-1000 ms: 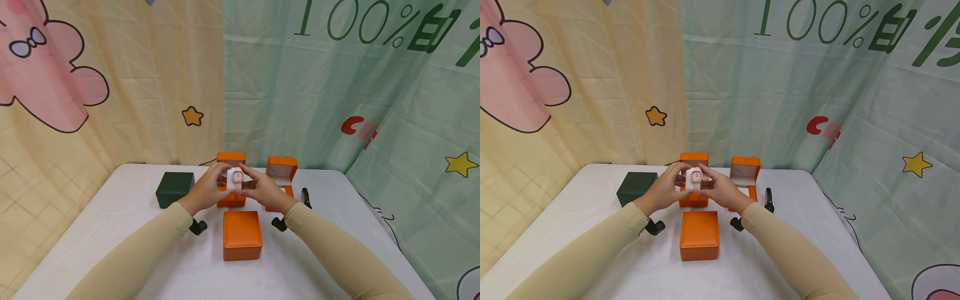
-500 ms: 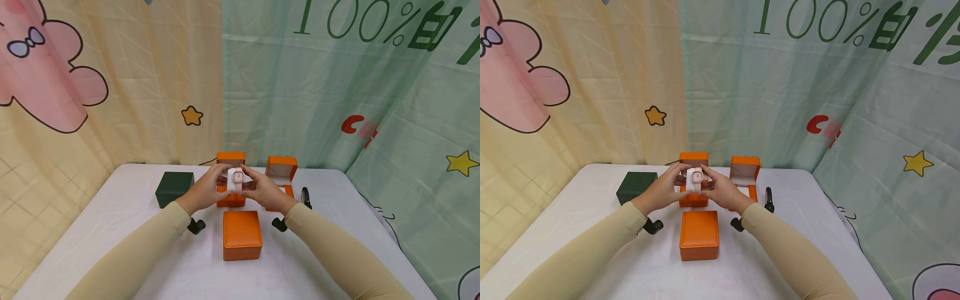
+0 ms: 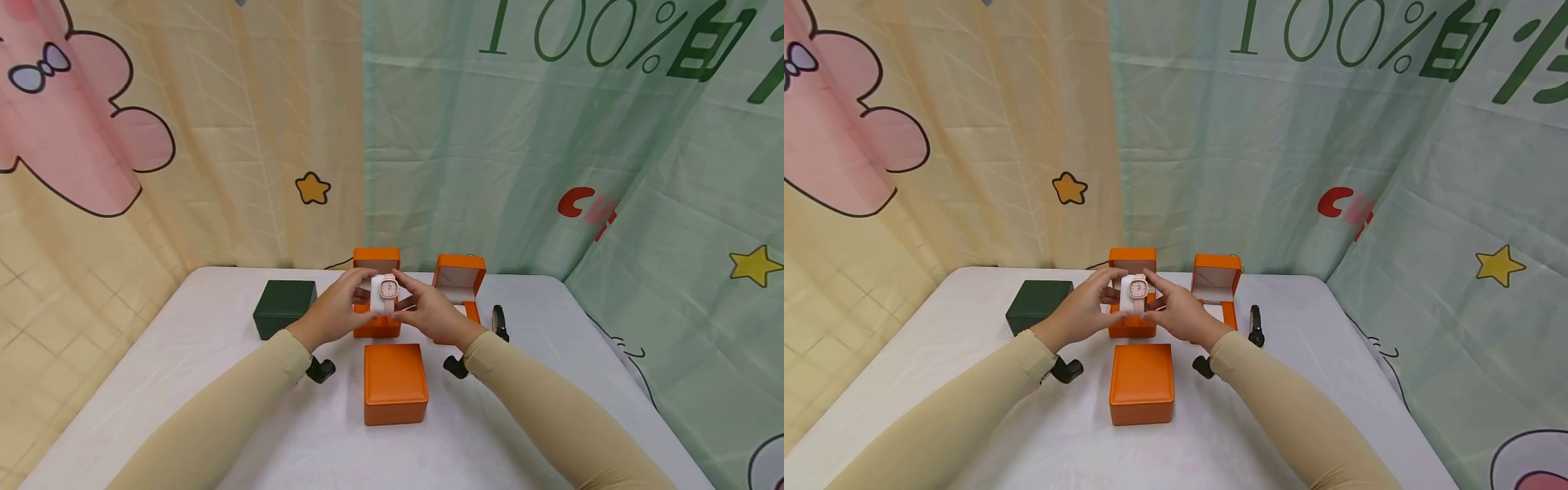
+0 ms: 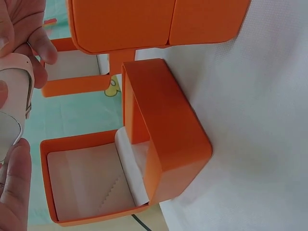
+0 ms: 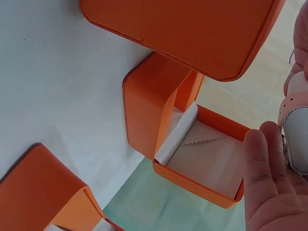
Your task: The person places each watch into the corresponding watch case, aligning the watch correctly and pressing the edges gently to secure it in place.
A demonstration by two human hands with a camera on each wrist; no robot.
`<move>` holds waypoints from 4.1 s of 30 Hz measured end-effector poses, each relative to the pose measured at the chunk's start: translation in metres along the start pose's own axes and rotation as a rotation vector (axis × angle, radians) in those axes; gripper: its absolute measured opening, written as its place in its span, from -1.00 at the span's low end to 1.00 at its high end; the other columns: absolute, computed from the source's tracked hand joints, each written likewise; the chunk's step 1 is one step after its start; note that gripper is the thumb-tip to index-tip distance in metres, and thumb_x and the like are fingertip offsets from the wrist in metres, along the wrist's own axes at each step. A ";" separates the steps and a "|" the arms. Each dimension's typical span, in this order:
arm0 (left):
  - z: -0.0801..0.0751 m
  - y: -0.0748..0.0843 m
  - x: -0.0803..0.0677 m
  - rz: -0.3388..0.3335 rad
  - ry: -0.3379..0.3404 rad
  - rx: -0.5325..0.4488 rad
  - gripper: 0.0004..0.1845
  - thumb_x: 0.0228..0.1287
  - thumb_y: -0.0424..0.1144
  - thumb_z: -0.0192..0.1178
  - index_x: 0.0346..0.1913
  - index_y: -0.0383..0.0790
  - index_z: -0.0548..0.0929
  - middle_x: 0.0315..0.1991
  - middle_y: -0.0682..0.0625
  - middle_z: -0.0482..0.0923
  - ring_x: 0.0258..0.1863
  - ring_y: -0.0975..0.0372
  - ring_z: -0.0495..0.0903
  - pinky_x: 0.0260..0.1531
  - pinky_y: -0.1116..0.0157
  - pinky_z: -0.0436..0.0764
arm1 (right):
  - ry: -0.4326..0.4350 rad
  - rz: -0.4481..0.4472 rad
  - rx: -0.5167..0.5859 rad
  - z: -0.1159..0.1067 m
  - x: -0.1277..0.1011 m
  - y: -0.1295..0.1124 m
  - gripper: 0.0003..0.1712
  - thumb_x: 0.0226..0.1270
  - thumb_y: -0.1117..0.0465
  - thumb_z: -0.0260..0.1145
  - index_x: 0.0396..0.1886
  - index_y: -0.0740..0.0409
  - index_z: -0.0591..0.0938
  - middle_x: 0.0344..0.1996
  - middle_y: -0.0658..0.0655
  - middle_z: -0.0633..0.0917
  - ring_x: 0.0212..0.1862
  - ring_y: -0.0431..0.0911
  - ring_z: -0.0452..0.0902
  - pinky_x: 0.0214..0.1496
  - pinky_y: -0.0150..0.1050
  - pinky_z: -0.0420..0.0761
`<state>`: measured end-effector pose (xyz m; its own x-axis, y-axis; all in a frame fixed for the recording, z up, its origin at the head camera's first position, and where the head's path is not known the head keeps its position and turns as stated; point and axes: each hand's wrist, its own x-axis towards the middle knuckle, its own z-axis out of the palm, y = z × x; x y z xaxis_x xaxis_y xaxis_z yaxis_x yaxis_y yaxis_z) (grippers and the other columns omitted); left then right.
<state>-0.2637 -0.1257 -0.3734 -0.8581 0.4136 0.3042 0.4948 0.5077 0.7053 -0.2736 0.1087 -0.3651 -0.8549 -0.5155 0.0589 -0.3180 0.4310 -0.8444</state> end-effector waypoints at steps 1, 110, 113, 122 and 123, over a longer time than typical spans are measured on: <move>0.000 0.000 0.000 -0.002 0.000 0.000 -0.19 0.25 -0.38 0.50 0.51 -0.24 0.34 0.44 -0.13 0.36 0.17 0.07 0.67 0.25 0.15 0.68 | 0.002 0.004 -0.001 0.000 0.000 0.000 0.08 0.42 0.33 0.44 0.75 -0.12 0.04 0.68 0.04 0.22 0.19 -0.01 0.72 0.25 -0.07 0.72; -0.002 -0.001 -0.004 -0.013 -0.038 0.014 -0.21 0.24 -0.33 0.53 0.48 -0.22 0.39 0.39 -0.10 0.45 0.07 0.12 0.73 0.15 0.19 0.73 | -0.009 -0.099 -0.125 0.009 0.002 0.003 -0.02 0.41 0.12 0.49 0.70 -0.15 0.21 0.26 0.18 0.66 -0.03 -0.08 0.73 0.07 -0.18 0.79; -0.002 -0.001 -0.005 -0.019 -0.037 0.031 -0.20 0.25 -0.26 0.53 0.50 -0.21 0.38 0.41 -0.09 0.44 0.09 0.12 0.72 0.14 0.20 0.74 | -0.012 -0.101 -0.111 0.008 0.001 0.003 -0.06 0.42 0.06 0.49 0.69 -0.23 0.24 0.18 0.18 0.71 -0.06 -0.07 0.74 0.03 -0.19 0.78; -0.002 -0.001 -0.005 -0.027 -0.043 0.051 -0.16 0.24 -0.16 0.56 0.52 -0.20 0.39 0.41 -0.07 0.45 0.10 0.11 0.72 0.12 0.18 0.75 | 0.004 -0.081 -0.101 0.008 -0.001 0.003 -0.11 0.41 0.07 0.50 0.65 -0.28 0.32 -0.03 0.12 0.77 -0.10 -0.08 0.72 -0.06 -0.21 0.76; -0.002 -0.001 -0.005 -0.029 -0.044 0.048 -0.16 0.24 -0.17 0.56 0.52 -0.20 0.39 0.41 -0.08 0.45 0.10 0.11 0.72 0.12 0.18 0.75 | 0.003 -0.083 -0.104 0.009 -0.001 0.003 -0.11 0.41 0.07 0.50 0.65 -0.27 0.32 -0.02 0.12 0.77 -0.10 -0.08 0.72 -0.06 -0.21 0.77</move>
<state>-0.2601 -0.1296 -0.3742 -0.8659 0.4306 0.2547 0.4767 0.5554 0.6814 -0.2704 0.1042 -0.3726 -0.8253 -0.5500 0.1281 -0.4284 0.4618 -0.7767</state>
